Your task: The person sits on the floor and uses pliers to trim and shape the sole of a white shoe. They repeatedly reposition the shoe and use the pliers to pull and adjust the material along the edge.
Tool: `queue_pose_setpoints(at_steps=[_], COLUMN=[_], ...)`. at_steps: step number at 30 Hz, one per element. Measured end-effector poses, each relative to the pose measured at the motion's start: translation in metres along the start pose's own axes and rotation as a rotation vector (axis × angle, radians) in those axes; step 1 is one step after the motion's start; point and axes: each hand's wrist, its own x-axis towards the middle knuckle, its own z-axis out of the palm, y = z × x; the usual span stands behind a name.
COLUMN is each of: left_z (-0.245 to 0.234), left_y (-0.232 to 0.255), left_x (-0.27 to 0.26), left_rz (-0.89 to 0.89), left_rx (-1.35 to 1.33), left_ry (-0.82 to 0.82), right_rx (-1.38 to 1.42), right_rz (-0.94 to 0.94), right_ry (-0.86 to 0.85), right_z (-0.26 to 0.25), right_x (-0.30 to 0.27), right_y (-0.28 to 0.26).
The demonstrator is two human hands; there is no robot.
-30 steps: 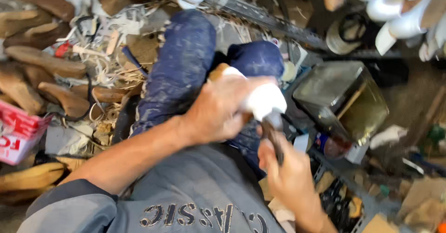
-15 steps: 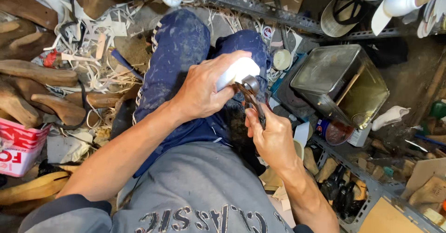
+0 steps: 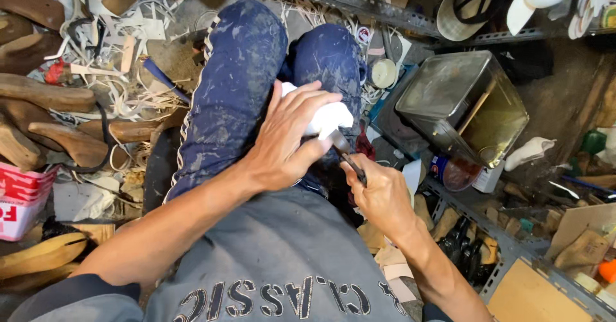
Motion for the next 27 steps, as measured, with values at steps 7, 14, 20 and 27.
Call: queue_pose_setpoints(at_steps=[7, 14, 20, 27], left_z=[0.014, 0.006, 0.003, -0.033], left_y=[-0.009, -0.004, -0.01, 0.0], left_x=[0.003, 0.006, 0.01, 0.037], left_rz=[-0.188, -0.188, -0.086, -0.027], left_rx=[-0.128, -0.168, -0.034, -0.034], left_ry=[0.125, 0.089, 0.108, 0.067], right_rx=[0.028, -0.01, 0.054, 0.12], right_rz=[0.015, -0.001, -0.046, 0.055], right_ry=[-0.011, -0.008, -0.179, -0.397], right_z=[0.001, 0.001, -0.024, -0.046], right_x=[0.002, 0.006, 0.02, 0.028], right_y=[-0.003, 0.0, -0.011, -0.019])
